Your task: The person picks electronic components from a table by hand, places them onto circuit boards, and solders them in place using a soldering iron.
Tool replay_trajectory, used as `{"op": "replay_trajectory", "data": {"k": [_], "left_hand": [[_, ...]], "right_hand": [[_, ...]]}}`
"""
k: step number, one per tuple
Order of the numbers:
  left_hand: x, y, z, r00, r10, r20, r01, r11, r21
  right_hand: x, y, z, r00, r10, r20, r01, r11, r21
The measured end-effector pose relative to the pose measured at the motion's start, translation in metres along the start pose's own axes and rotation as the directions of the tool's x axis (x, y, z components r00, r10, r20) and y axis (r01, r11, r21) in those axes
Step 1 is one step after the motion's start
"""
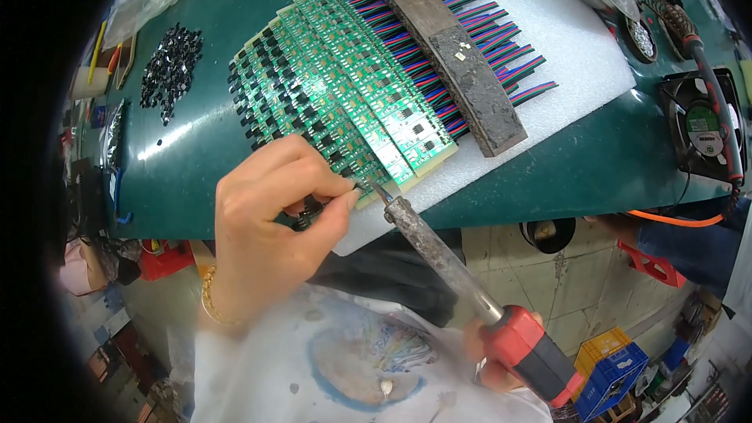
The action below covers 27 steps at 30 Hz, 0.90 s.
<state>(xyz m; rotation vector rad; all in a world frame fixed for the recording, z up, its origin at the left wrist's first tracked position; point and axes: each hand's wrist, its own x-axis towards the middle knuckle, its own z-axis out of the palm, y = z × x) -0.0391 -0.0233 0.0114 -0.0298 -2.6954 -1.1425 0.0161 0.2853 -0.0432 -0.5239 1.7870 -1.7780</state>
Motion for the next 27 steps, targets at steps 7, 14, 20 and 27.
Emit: {"op": "replay_trajectory", "data": {"k": [7, 14, 20, 27], "left_hand": [[0.0, 0.0, 0.0, 1.0, 0.006, -0.012, -0.006, 1.0, -0.009], [0.0, 0.0, -0.001, 1.0, 0.004, -0.004, -0.004, 1.0, -0.012], [0.0, 0.0, 0.0, 1.0, 0.003, 0.001, -0.003, 1.0, -0.007], [0.004, 0.002, -0.002, 1.0, -0.005, 0.014, 0.005, 1.0, -0.018]], "right_hand": [[-0.004, 0.0, -0.002, 1.0, 0.029, -0.009, -0.03, 0.996, -0.085], [0.004, -0.006, 0.001, 1.0, 0.014, -0.01, -0.014, 0.998, -0.063], [0.006, -0.012, 0.001, 1.0, -0.004, 0.002, 0.004, 0.987, -0.161], [0.014, -0.009, -0.002, 0.989, 0.056, -0.138, -0.001, 0.93, 0.368]]}}
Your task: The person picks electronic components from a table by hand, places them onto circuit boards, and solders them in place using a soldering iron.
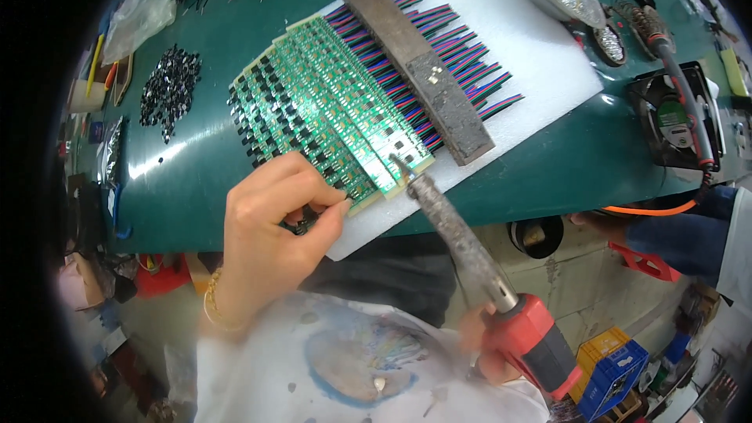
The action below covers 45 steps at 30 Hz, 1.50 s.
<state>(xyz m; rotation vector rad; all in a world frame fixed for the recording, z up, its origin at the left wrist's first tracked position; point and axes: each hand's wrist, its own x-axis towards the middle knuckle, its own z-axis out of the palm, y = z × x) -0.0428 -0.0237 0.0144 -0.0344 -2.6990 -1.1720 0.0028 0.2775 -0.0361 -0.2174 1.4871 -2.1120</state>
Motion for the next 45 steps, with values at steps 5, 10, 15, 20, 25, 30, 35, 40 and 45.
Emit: {"op": "replay_trajectory", "data": {"k": [5, 10, 15, 20, 25, 30, 35, 40, 45], "left_hand": [[-0.002, -0.002, 0.003, 1.0, -0.005, -0.023, 0.005, 1.0, -0.006], [-0.006, -0.003, 0.003, 0.999, 0.019, -0.042, -0.02, 1.0, -0.008], [-0.009, -0.008, 0.003, 0.996, 0.056, -0.076, -0.058, 0.998, -0.026], [-0.017, -0.01, 0.004, 0.987, 0.121, -0.109, -0.119, 0.993, 0.024], [-0.018, -0.019, -0.022, 0.973, 0.174, -0.153, -0.172, 0.985, 0.029], [-0.005, -0.088, -0.078, 0.941, 0.046, -0.334, 0.096, 0.914, 0.395], [0.028, -0.154, -0.117, 0.952, 0.218, -0.216, -0.052, 0.81, 0.584], [0.051, -0.158, -0.133, 0.951, 0.25, 0.184, -0.305, 0.634, 0.711], [0.057, -0.154, -0.136, 0.937, 0.296, 0.183, -0.332, 0.605, 0.723]], "right_hand": [[0.037, 0.017, 0.004, 0.716, -0.654, -0.243, 0.511, 0.729, -0.456], [0.102, -0.049, -0.008, 0.538, -0.811, -0.23, 0.635, 0.569, -0.522], [0.163, -0.09, -0.016, 0.614, -0.654, -0.442, 0.246, 0.691, -0.68], [0.163, -0.104, -0.006, 0.586, -0.718, -0.377, 0.224, 0.59, -0.776], [0.114, -0.177, 0.007, 0.487, -0.819, -0.303, 0.111, 0.402, -0.909], [0.101, -0.198, 0.024, 0.546, -0.837, -0.035, 0.288, 0.227, -0.93], [0.099, -0.121, 0.033, 0.628, -0.777, 0.048, 0.449, 0.311, -0.838], [0.094, -0.082, 0.022, 0.795, -0.607, -0.01, 0.441, 0.589, -0.677], [0.096, -0.062, 0.022, 0.83, -0.554, 0.068, 0.488, 0.661, -0.57]]}}
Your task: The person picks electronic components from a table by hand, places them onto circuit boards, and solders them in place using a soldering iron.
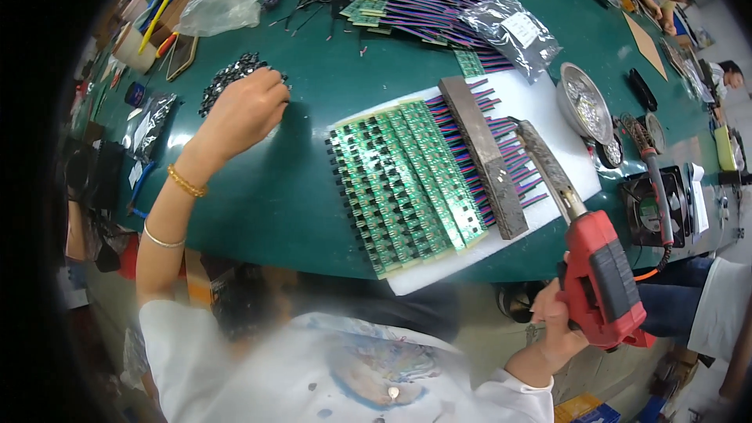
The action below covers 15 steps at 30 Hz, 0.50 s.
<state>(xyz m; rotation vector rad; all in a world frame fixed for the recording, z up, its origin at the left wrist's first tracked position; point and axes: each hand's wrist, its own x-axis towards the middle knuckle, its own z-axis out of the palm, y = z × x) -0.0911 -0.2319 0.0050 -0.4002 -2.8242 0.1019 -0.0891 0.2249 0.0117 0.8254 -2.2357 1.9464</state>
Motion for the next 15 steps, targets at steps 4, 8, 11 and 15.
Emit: {"op": "replay_trajectory", "data": {"k": [4, 8, 11, 15], "left_hand": [[0.003, 0.034, -0.019, 0.964, -0.198, -0.178, 0.104, 0.896, -0.433], [0.015, 0.114, -0.03, 0.937, -0.136, -0.322, -0.122, 0.737, -0.665], [0.02, 0.156, -0.033, 0.893, -0.074, -0.444, -0.294, 0.651, -0.7], [0.024, 0.182, -0.036, 0.835, -0.087, -0.543, -0.384, 0.613, -0.69]], "right_hand": [[-0.007, 0.005, 0.027, 0.993, 0.077, -0.091, -0.054, 0.97, 0.236], [0.002, -0.015, 0.072, 0.948, 0.259, -0.187, -0.18, 0.916, 0.358], [0.012, -0.026, 0.093, 0.888, 0.44, -0.134, -0.351, 0.837, 0.42], [0.016, -0.03, 0.105, 0.889, 0.458, -0.001, -0.399, 0.776, 0.488]]}}
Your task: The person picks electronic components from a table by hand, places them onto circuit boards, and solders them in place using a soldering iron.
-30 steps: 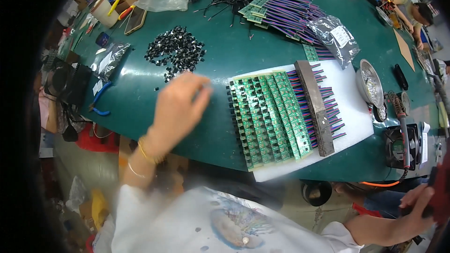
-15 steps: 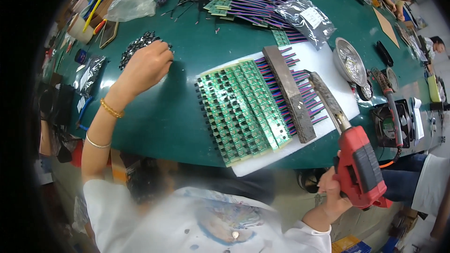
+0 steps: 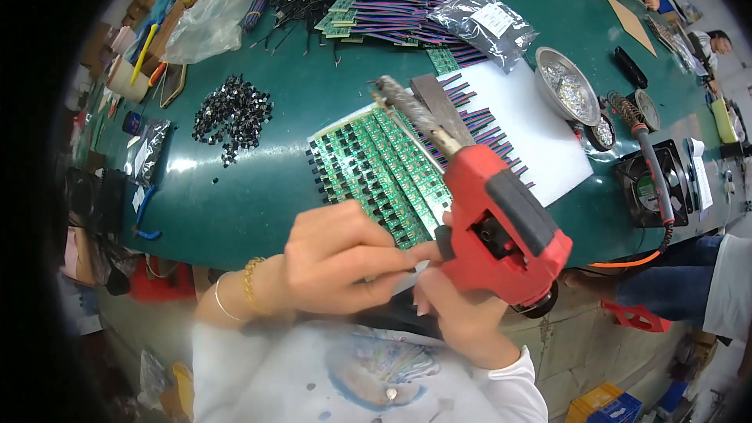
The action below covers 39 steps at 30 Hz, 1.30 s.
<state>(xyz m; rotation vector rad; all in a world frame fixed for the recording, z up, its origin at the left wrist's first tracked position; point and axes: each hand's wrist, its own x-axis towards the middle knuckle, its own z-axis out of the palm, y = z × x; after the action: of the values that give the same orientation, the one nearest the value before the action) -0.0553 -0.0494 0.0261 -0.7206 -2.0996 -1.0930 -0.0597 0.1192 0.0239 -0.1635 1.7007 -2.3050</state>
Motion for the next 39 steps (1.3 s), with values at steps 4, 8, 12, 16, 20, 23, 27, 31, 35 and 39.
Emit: {"op": "replay_trajectory", "data": {"k": [4, 8, 12, 16, 20, 23, 27, 31, 35, 39], "left_hand": [[-0.007, -0.001, 0.001, 0.999, 0.033, 0.016, -0.033, 0.999, -0.026], [-0.011, 0.001, 0.002, 0.999, 0.043, 0.019, -0.042, 0.999, -0.033], [-0.011, 0.002, -0.001, 0.997, 0.054, 0.047, -0.052, 0.998, -0.028], [-0.014, 0.002, -0.003, 0.992, 0.098, 0.077, -0.099, 0.995, 0.0], [-0.014, 0.007, -0.007, 0.984, 0.121, 0.131, -0.128, 0.991, 0.048], [-0.014, 0.01, -0.007, 0.983, 0.126, 0.13, -0.133, 0.99, 0.05], [-0.015, 0.012, -0.009, 0.976, 0.125, 0.18, -0.136, 0.99, 0.048], [-0.014, 0.012, -0.008, 0.97, 0.125, 0.206, -0.141, 0.988, 0.064], [-0.013, 0.012, -0.01, 0.963, 0.119, 0.242, -0.14, 0.988, 0.071], [-0.013, 0.006, -0.009, 0.956, 0.084, 0.28, -0.111, 0.99, 0.082]], "right_hand": [[-0.001, 0.002, 0.0, 1.0, 0.031, 0.002, -0.031, 0.995, 0.099], [0.001, 0.002, -0.002, 0.998, 0.031, 0.049, -0.036, 0.994, 0.107], [0.0, 0.004, -0.007, 0.998, 0.014, 0.069, -0.016, 0.999, 0.032], [-0.004, 0.005, -0.005, 1.0, 0.007, 0.024, -0.008, 0.998, 0.055], [-0.007, 0.003, -0.011, 0.996, 0.008, 0.088, -0.021, 0.99, 0.142], [-0.009, 0.0, -0.007, 0.999, 0.054, 0.002, -0.054, 0.998, 0.024], [-0.012, 0.001, -0.007, 0.999, 0.043, -0.027, -0.044, 0.998, -0.046], [-0.012, 0.001, -0.008, 0.997, 0.063, -0.043, -0.065, 0.996, -0.058], [-0.011, 0.002, -0.009, 0.997, 0.069, -0.044, -0.072, 0.995, -0.068], [-0.008, 0.004, -0.009, 0.995, 0.085, -0.055, -0.089, 0.993, -0.074]]}}
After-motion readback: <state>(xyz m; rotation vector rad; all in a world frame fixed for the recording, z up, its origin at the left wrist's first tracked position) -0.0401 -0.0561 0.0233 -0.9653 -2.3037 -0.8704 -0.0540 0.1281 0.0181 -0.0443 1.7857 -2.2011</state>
